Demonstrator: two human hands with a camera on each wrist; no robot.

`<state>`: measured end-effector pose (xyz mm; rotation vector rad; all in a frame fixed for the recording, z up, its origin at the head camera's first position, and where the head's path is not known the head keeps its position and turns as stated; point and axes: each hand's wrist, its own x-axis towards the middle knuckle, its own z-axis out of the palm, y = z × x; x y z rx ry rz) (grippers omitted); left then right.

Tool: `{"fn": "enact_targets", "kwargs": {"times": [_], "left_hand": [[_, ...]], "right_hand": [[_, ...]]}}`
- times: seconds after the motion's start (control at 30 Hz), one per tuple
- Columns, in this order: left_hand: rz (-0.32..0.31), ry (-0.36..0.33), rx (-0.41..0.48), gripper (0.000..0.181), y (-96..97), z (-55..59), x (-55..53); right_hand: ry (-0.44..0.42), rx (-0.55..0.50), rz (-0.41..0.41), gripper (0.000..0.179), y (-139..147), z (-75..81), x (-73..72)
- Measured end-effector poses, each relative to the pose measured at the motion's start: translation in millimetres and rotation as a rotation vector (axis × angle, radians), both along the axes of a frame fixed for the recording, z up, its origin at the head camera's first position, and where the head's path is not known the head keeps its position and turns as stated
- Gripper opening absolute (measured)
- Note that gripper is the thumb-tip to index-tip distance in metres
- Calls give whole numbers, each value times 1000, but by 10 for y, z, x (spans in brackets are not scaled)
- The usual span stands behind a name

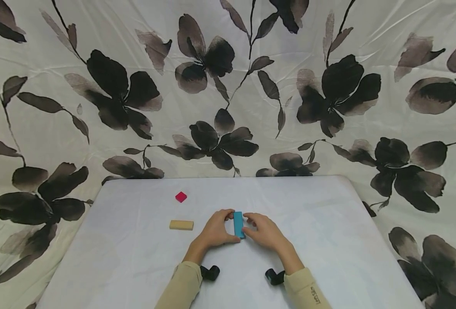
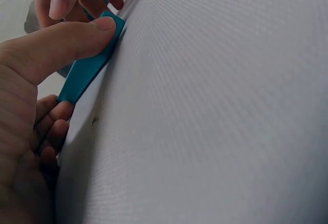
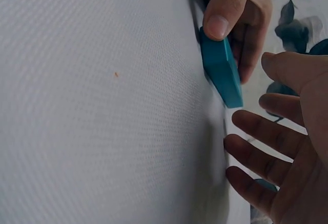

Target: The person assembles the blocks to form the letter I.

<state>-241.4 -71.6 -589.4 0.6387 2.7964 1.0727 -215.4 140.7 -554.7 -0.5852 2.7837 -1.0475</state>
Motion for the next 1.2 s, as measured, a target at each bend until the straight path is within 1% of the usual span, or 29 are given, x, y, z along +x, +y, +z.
{"fn": "enact_targets", "kwargs": {"times": [0.2, 0.57, 0.8, 1.0, 1.2], "left_hand": [[-1, -2, 12, 91, 0, 7, -9], [7, -13, -3, 93, -10, -3, -1], [-3, 3, 6, 93, -10, -20, -8], [-1, -8, 16, 94, -8, -24, -5], [-21, -3, 35, 93, -11, -12, -8]], "right_hand": [[0, 0, 1, 49, -1, -12, -26], [5, 12, 10, 47, -44, 13, -35], [24, 36, 6, 47, -54, -9, -46], [38, 21, 11, 46, -50, -30, -54], [70, 19, 19, 45, -40, -61, -69]]}}
